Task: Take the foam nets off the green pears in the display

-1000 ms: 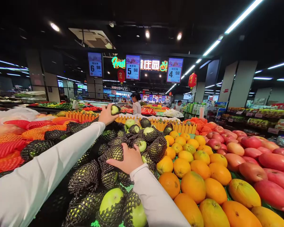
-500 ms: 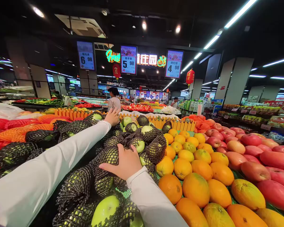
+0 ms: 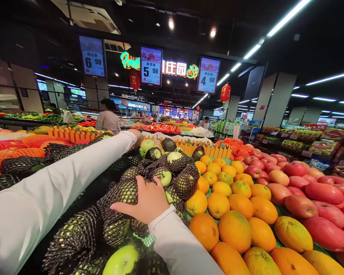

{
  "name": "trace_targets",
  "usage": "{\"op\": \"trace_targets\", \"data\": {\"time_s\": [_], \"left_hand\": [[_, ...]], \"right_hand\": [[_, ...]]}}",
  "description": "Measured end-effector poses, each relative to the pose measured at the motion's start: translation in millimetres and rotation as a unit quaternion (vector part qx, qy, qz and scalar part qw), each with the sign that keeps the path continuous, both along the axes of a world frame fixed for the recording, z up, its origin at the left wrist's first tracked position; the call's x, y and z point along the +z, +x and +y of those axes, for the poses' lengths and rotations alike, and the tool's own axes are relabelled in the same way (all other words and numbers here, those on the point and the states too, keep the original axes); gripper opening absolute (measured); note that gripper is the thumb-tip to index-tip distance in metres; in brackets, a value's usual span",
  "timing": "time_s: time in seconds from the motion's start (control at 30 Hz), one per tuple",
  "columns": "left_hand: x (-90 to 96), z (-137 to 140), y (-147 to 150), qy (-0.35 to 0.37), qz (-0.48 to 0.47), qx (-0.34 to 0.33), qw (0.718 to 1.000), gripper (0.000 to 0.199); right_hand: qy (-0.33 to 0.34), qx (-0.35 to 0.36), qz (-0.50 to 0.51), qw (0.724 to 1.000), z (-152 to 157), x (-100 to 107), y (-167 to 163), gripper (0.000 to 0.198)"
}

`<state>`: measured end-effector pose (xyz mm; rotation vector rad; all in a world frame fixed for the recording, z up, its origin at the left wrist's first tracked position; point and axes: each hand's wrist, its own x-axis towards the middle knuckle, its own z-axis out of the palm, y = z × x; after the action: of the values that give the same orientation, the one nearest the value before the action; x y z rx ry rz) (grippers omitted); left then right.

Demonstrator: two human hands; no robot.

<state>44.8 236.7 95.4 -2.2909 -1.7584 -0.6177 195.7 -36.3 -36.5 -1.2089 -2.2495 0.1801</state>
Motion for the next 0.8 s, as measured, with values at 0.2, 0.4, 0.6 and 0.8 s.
{"op": "trace_targets", "data": {"time_s": [0.2, 0.4, 0.6, 0.8], "left_hand": [[-24.0, -7, 8, 0.040, 0.048, 0.035, 0.997, 0.054], [-65.8, 18, 3, -0.070, 0.082, 0.038, 0.993, 0.076], [-70.7, 33, 0, -0.083, 0.094, 0.080, 0.989, 0.097], [-69.6, 32, -1, -0.062, 0.118, 0.061, 0.989, 0.085]], "right_hand": [[-0.001, -0.004, -0.004, 1.000, 0, 0, 0, 0.101], [-0.001, -0.006, 0.000, 1.000, -1, 0, -1, 0.099], [-0.011, -0.012, -0.008, 1.000, -1, 2, -1, 0.103], [0.000, -0.017, -0.014, 1.000, 0, 0, -2, 0.105]]}}
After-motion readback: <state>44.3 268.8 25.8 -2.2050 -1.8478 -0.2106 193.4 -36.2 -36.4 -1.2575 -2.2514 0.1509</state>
